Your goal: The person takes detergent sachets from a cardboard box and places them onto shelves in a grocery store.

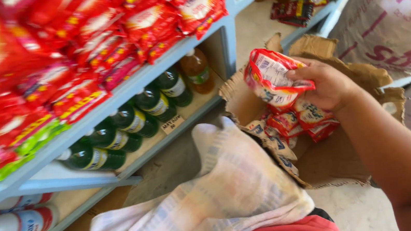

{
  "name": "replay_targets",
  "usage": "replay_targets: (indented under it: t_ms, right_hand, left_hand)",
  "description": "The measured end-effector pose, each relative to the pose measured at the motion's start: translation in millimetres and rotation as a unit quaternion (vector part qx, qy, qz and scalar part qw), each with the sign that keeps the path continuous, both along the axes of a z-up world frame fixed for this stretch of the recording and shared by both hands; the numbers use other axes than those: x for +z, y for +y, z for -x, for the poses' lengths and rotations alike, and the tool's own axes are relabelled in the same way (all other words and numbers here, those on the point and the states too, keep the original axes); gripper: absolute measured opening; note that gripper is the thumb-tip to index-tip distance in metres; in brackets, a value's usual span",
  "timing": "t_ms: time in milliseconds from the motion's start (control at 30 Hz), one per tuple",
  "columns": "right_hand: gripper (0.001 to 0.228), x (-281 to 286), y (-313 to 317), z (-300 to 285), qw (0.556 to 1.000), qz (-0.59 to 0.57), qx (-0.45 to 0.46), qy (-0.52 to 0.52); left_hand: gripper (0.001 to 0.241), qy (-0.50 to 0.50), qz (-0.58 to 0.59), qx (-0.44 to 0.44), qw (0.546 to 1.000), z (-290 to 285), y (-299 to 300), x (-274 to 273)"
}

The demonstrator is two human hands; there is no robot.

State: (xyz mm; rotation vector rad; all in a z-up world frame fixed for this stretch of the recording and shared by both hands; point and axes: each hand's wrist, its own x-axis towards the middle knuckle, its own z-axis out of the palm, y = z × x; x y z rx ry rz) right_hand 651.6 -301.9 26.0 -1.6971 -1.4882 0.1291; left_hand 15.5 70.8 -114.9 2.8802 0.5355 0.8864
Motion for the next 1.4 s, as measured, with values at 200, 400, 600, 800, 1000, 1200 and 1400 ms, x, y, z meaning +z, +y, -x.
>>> replay_targets:
  t_ms: [200,400,600,800,1000,1200,1400]
  right_hand:
    - [0.062,69,89,127,0.712,-0.076,0.177,0.675]
    - [0.061,46,151,237,0.693,-0.031,0.189,0.695]
    - [0.051,51,169,271,0.858,0.07,0.154,0.486]
    - [0.045,72,181,268,0.921,0.133,0.113,0.348]
    - [0.046,97,197,281,0.875,0.167,0.105,0.442]
    - [0.044,85,205,283,0.865,0.105,0.111,0.479]
    - [0.04,76,198,274,0.814,0.065,0.089,0.571]
  left_hand:
    - [0.023,-0.019,0.12,0.042,0.992,-123,-73,125]
    - [0.05,-0.155,0.558,-0.081,0.811,-167,-107,165]
    - [0.067,-0.331,0.738,-0.146,0.569,-182,-109,153]
    - [0.065,-0.31,0.804,-0.091,0.499,-174,-107,116]
    - [0.059,-0.246,0.849,-0.095,0.458,-172,-110,119]
    - [0.055,-0.245,0.835,-0.139,0.473,-164,-107,132]
    - [0.056,-0.209,0.826,-0.162,0.497,-160,-113,128]
